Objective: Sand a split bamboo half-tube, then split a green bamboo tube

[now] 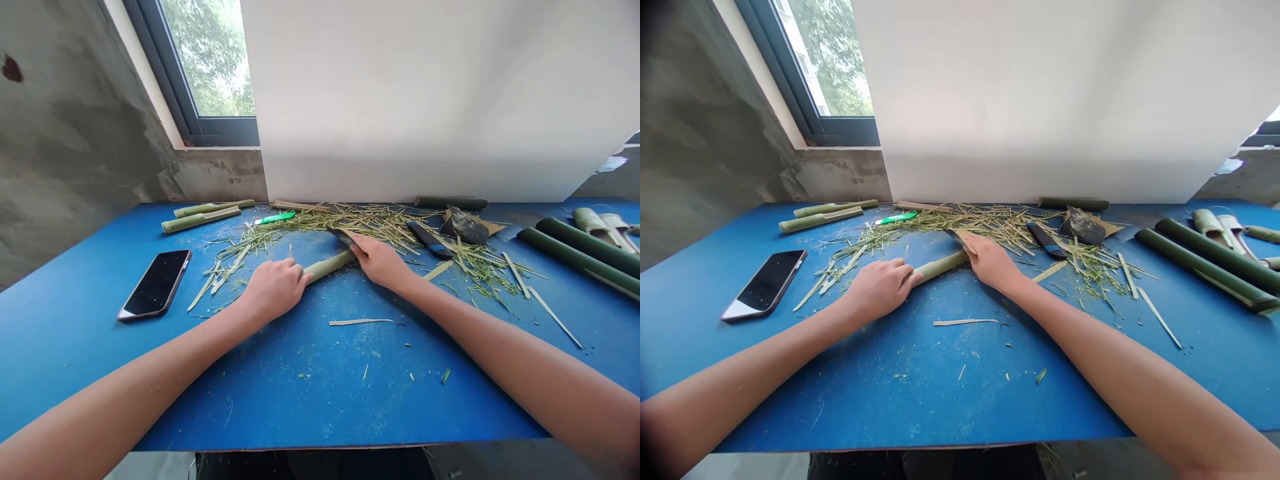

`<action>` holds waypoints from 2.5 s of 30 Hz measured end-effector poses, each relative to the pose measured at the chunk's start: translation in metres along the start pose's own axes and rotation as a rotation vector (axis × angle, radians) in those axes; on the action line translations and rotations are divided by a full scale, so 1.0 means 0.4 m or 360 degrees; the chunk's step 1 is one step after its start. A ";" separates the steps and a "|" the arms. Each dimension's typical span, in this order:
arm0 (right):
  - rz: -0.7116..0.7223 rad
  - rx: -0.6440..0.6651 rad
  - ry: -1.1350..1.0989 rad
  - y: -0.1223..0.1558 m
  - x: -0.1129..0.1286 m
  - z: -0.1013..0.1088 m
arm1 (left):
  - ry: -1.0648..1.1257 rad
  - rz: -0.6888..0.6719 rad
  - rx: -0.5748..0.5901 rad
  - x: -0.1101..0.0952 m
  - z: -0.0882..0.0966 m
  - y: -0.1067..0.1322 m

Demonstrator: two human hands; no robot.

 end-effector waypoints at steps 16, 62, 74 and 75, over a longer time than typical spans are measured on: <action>0.0064 0.0156 -0.0077 0.000 0.024 -0.015 | 0.0132 -0.0028 -0.0046 0.007 0.003 -0.004; -0.0134 0.0074 0.0047 0.007 -0.029 -0.001 | 0.0134 0.0069 -0.0020 0.023 0.002 0.007; 0.0137 0.0254 -0.0146 0.006 0.014 -0.026 | 0.0077 0.0011 -0.0035 0.017 0.013 0.014; 0.0210 0.0286 -0.0197 0.005 0.027 -0.032 | 0.0094 0.0015 -0.0044 0.016 0.014 0.015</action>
Point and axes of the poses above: each hand's wrist, its own y-axis away from the middle knuckle, its own z-axis out of the back of the hand, x = y × z, the point moved 8 cm from there along -y, towards the middle knuckle, and after that the axes turned 7 degrees about z, right-handed, at the moved point
